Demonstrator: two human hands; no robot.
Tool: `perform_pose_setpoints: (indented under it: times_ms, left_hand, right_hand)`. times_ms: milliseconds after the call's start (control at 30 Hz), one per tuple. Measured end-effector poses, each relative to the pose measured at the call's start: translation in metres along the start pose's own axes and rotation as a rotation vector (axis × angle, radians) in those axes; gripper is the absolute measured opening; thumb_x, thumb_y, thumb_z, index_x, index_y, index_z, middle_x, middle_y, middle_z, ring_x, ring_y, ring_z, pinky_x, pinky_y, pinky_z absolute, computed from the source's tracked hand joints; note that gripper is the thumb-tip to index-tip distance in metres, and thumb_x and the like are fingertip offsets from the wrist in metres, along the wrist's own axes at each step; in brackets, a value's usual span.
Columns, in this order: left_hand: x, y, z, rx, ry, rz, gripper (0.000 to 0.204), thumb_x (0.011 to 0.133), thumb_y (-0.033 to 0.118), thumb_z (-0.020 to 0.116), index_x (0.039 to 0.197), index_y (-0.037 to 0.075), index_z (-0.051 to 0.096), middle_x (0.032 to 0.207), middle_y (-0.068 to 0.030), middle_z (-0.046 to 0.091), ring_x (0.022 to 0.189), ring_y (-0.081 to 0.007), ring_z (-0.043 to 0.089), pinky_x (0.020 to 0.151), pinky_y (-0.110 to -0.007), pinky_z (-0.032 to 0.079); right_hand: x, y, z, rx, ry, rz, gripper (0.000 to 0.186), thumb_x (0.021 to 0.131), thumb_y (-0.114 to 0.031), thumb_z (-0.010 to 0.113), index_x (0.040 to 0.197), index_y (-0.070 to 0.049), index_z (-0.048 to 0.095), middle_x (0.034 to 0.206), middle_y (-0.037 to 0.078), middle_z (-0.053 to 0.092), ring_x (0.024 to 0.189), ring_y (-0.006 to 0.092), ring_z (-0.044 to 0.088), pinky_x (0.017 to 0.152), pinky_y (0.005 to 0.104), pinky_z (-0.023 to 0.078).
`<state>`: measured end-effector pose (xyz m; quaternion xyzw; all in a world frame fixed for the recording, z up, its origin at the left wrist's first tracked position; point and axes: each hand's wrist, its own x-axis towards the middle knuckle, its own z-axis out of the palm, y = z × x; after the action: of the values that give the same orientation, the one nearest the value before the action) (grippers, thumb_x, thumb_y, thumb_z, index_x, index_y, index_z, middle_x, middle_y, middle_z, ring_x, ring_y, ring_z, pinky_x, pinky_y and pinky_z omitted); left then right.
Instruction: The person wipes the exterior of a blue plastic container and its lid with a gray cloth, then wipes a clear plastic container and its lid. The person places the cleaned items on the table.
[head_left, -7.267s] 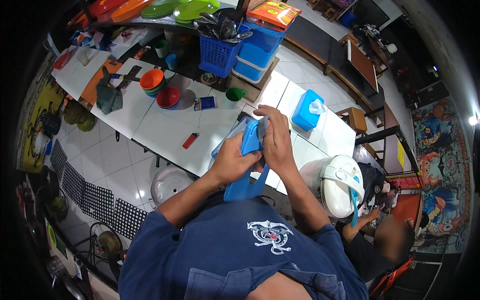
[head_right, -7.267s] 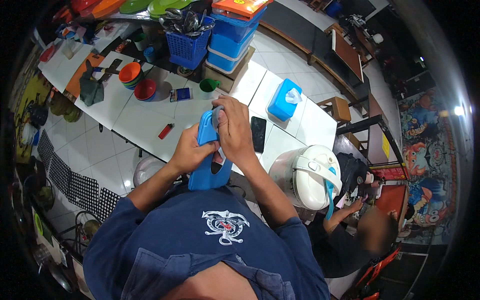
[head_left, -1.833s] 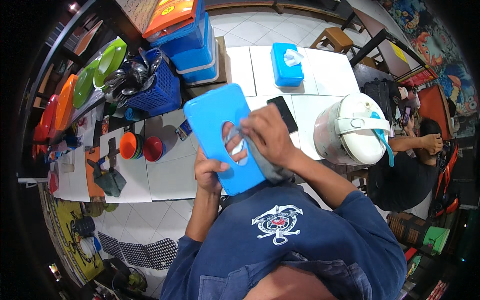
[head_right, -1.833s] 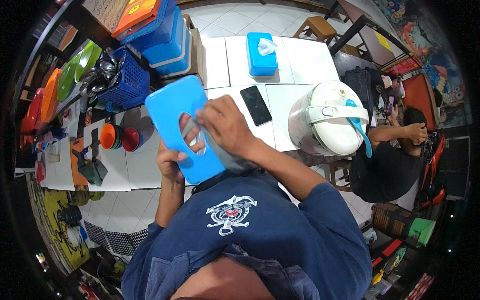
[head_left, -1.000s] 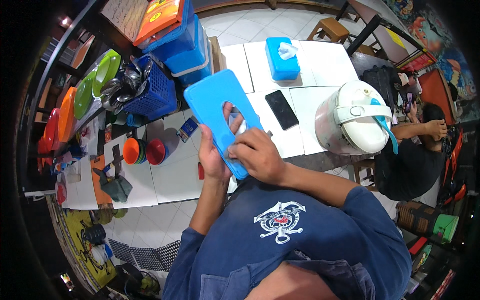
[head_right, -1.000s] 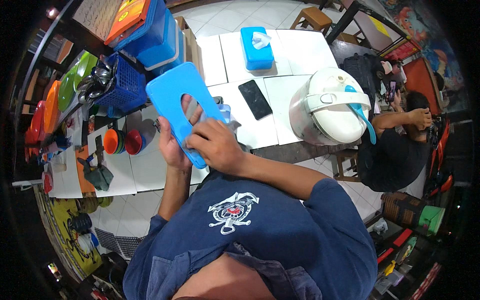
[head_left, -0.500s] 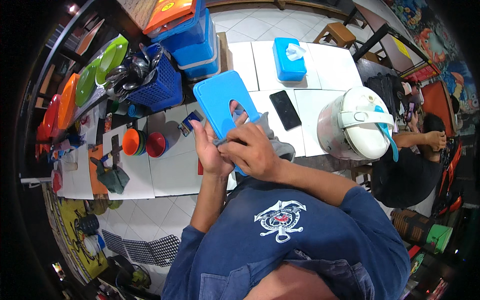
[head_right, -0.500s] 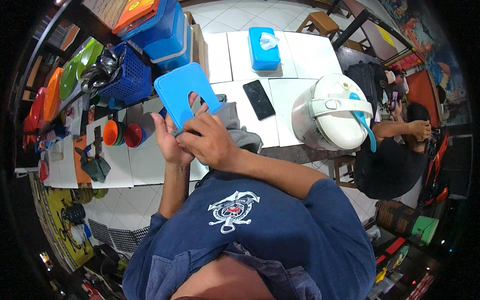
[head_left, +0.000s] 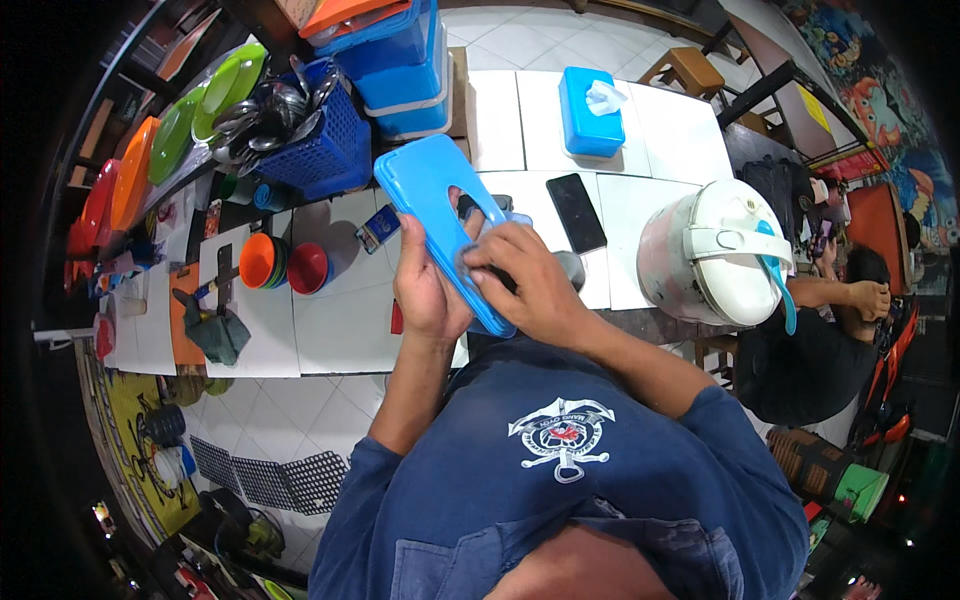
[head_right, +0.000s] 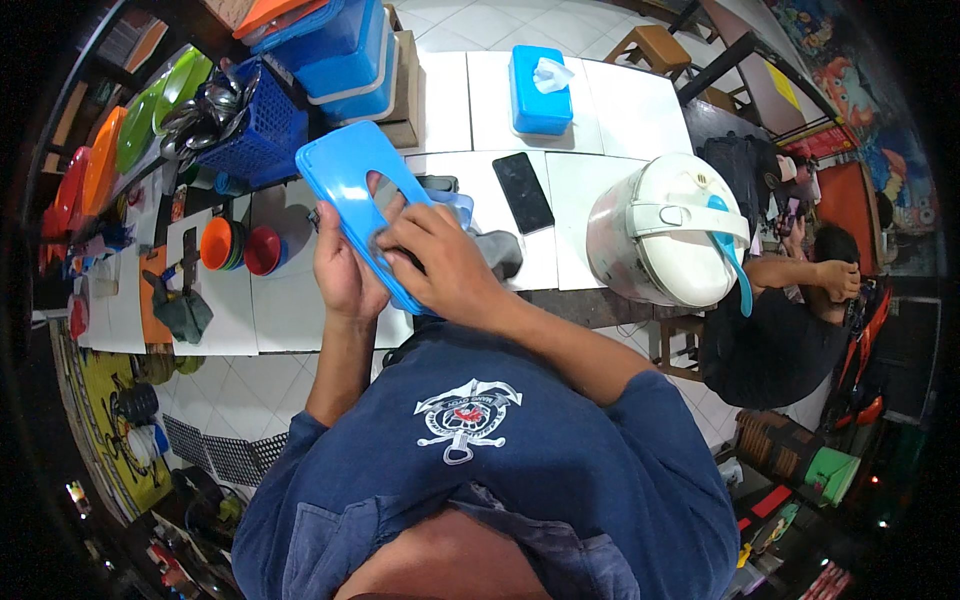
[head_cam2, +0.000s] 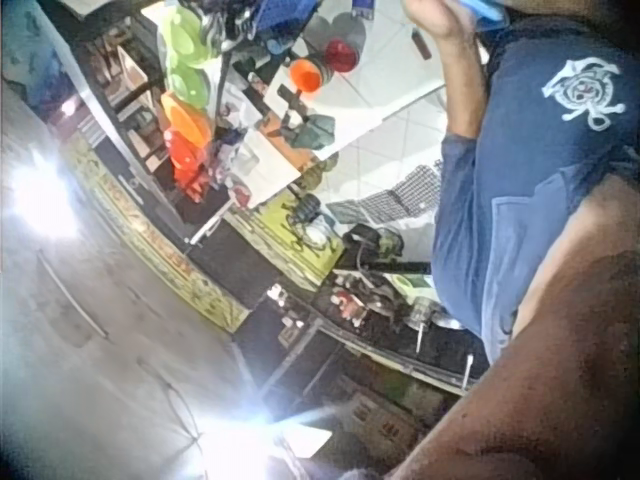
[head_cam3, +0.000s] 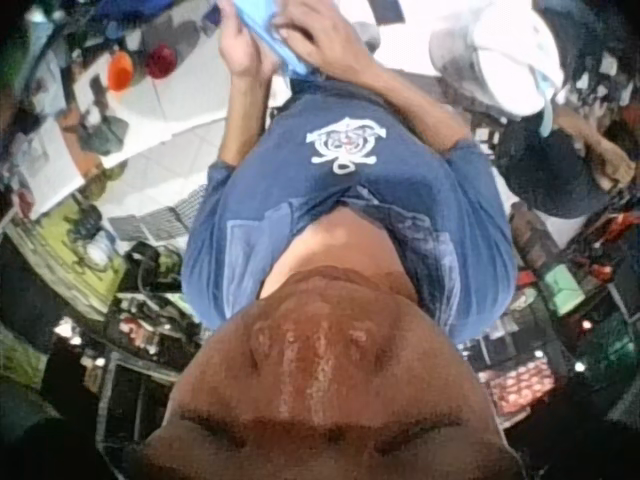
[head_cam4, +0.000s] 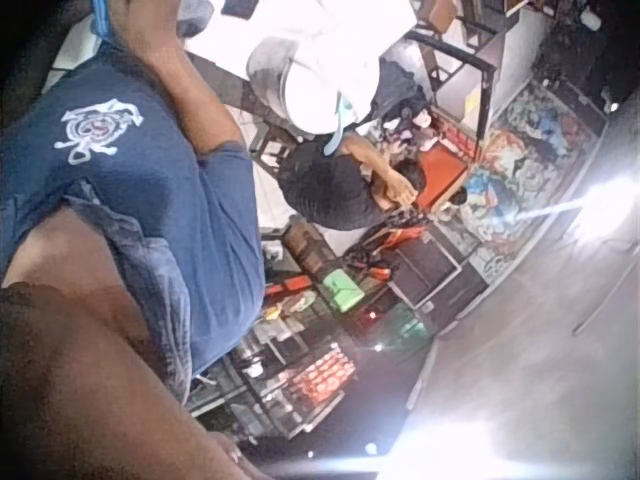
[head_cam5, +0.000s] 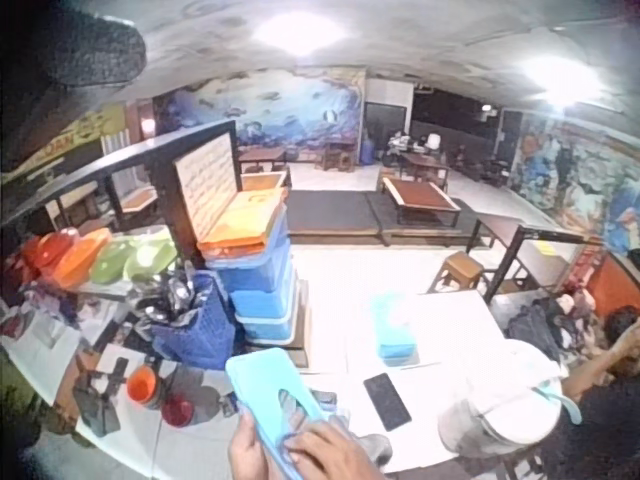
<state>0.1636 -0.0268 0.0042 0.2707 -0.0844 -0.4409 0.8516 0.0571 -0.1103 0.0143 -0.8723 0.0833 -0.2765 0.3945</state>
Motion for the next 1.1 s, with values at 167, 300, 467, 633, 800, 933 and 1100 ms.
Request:
perform_pose_setpoints:
  times_ms: [167, 300, 467, 633, 800, 933, 1100]
  left_hand:
    - [-0.001, 0.012, 0.003, 0.162, -0.026, 0.027, 0.075, 0.099, 0.054, 0.027, 0.149, 0.002, 0.006, 0.154, -0.0223, 0.013, 0.143, -0.0397, 0.012, 0.11, -0.054, 0.027]
    - [0.001, 0.008, 0.005, 0.189, 0.041, 0.059, 0.072, 0.1, 0.053, 0.028, 0.148, 0.003, 0.011, 0.153, -0.0212, 0.018, 0.143, -0.0381, 0.017, 0.105, -0.049, 0.035]
    - [-0.003, 0.006, 0.006, 0.257, 0.084, 0.115, 0.066, 0.102, 0.047, 0.029, 0.147, 0.002, 0.015, 0.152, -0.02, 0.023, 0.141, -0.0363, 0.024, 0.094, -0.041, 0.044]
    - [-0.008, 0.004, 0.011, 0.224, 0.152, 0.127, 0.056, 0.102, 0.045, 0.032, 0.141, 0.004, 0.029, 0.135, -0.0135, 0.043, 0.122, -0.024, 0.045, 0.087, -0.037, 0.046]
    - [-0.015, -0.002, 0.008, 0.315, 0.135, 0.15, 0.056, 0.102, 0.044, 0.034, 0.146, 0.011, 0.025, 0.149, -0.0079, 0.033, 0.139, -0.036, 0.028, 0.099, -0.051, 0.039]
    - [-0.023, -0.011, 0.015, 0.313, 0.087, 0.137, 0.054, 0.103, 0.04, 0.034, 0.143, 0.004, 0.028, 0.146, -0.013, 0.036, 0.137, -0.0323, 0.033, 0.106, -0.046, 0.035]
    - [-0.027, -0.012, 0.016, 0.319, 0.037, 0.181, 0.054, 0.103, 0.037, 0.033, 0.142, -0.001, 0.028, 0.144, -0.0173, 0.038, 0.136, -0.0291, 0.034, 0.11, -0.044, 0.03]
  right_hand:
    - [-0.024, -0.005, -0.004, 0.282, -0.109, 0.267, 0.015, 0.081, -0.005, 0.06, 0.095, -0.001, 0.059, 0.094, 0.013, 0.055, 0.09, 0.029, 0.056, 0.08, 0.038, 0.045]
    - [-0.027, -0.003, -0.006, 0.212, -0.082, 0.206, 0.013, 0.081, -0.005, 0.061, 0.092, -0.001, 0.058, 0.09, 0.012, 0.056, 0.087, 0.0278, 0.058, 0.077, 0.0367, 0.046]
    - [-0.03, -0.002, -0.004, 0.185, -0.076, 0.173, 0.013, 0.08, -0.006, 0.063, 0.089, 0.0, 0.056, 0.088, 0.013, 0.056, 0.083, 0.0265, 0.06, 0.074, 0.0353, 0.047]
    - [-0.027, -0.01, -0.01, 0.311, -0.131, 0.252, 0.013, 0.079, -0.004, 0.063, 0.088, 0.0, 0.055, 0.086, 0.013, 0.056, 0.078, 0.0281, 0.06, 0.07, 0.0356, 0.048]
    - [-0.032, -0.007, -0.004, 0.186, -0.066, 0.17, 0.013, 0.08, -0.006, 0.064, 0.087, -0.001, 0.054, 0.085, 0.013, 0.056, 0.075, 0.028, 0.059, 0.067, 0.0365, 0.048]
    - [-0.026, -0.014, -0.009, 0.2, -0.047, 0.214, 0.014, 0.08, -0.008, 0.063, 0.087, -0.001, 0.054, 0.084, 0.013, 0.055, 0.074, 0.0294, 0.059, 0.066, 0.0374, 0.047]
    - [-0.005, -0.023, -0.011, 0.178, -0.029, 0.214, 0.014, 0.08, -0.008, 0.063, 0.087, 0.0, 0.054, 0.084, 0.015, 0.054, 0.075, 0.0307, 0.058, 0.066, 0.0378, 0.047]
